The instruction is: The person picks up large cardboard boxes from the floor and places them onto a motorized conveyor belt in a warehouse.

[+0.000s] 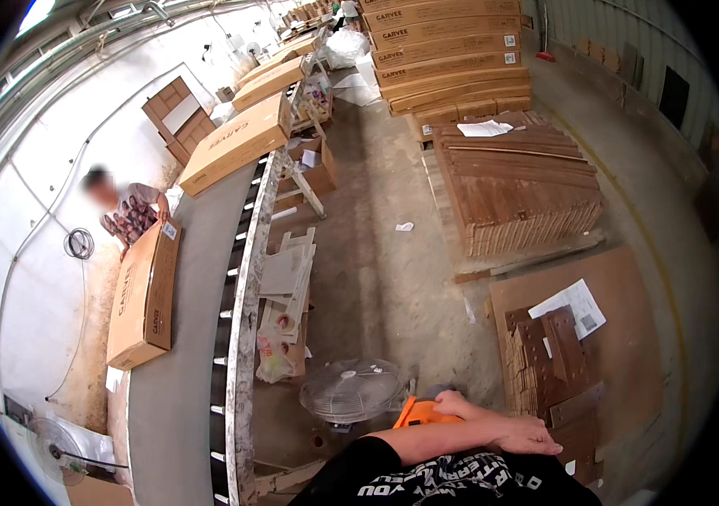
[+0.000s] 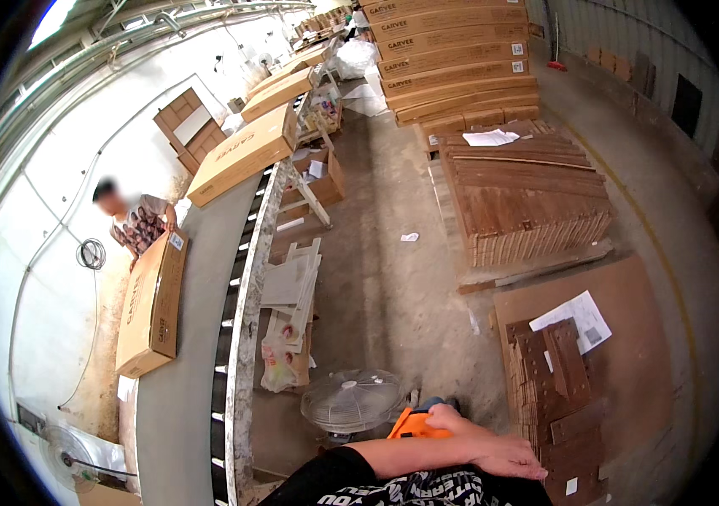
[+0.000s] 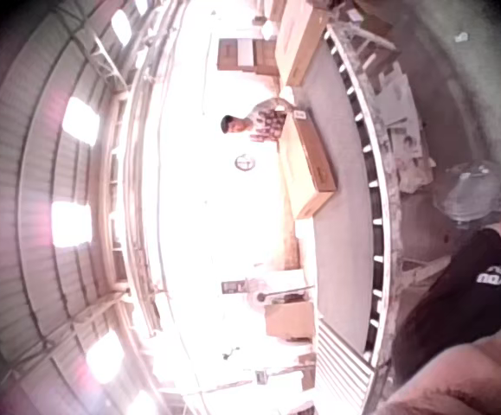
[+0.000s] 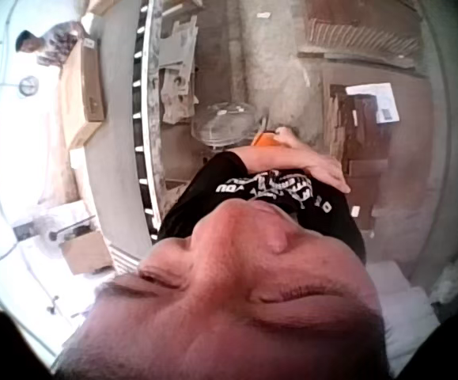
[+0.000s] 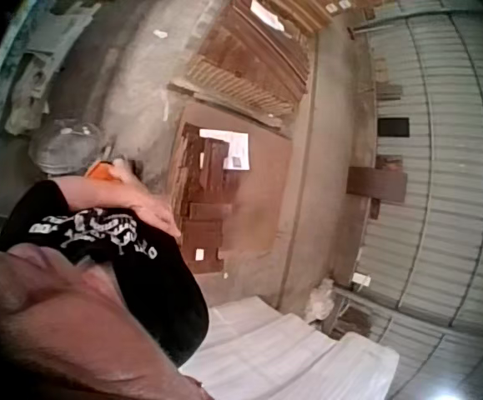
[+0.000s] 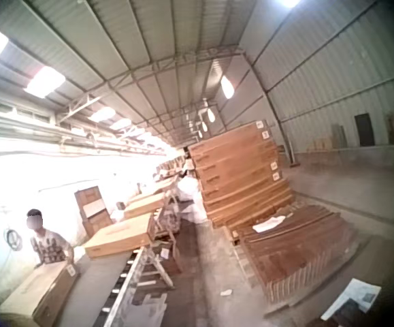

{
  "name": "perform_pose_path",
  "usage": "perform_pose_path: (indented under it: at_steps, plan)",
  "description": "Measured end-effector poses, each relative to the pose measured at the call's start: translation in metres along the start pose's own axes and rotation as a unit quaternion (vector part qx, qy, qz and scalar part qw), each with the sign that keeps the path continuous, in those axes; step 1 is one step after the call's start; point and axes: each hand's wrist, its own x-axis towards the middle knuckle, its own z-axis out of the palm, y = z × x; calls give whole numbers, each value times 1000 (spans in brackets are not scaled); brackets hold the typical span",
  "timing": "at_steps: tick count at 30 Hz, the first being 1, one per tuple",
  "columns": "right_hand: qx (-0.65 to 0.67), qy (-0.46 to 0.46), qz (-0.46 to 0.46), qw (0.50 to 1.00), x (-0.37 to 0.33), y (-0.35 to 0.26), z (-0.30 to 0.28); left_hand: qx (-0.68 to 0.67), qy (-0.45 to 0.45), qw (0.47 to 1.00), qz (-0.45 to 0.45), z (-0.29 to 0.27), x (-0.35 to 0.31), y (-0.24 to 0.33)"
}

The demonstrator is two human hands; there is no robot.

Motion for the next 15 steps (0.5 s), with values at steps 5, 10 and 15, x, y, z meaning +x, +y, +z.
perform_pose_path:
  at_steps: [5, 10, 15]
  plan:
    - [6, 93, 57, 994, 20, 26, -68, -9, -21, 997, 70, -62, 7, -15]
    - [11, 125, 129, 984, 91, 28, -148, 42, 15, 994, 101, -145, -18, -52]
    - [-54, 122, 65, 989, 202, -15, -231, 84, 100, 988, 77, -264, -84, -111]
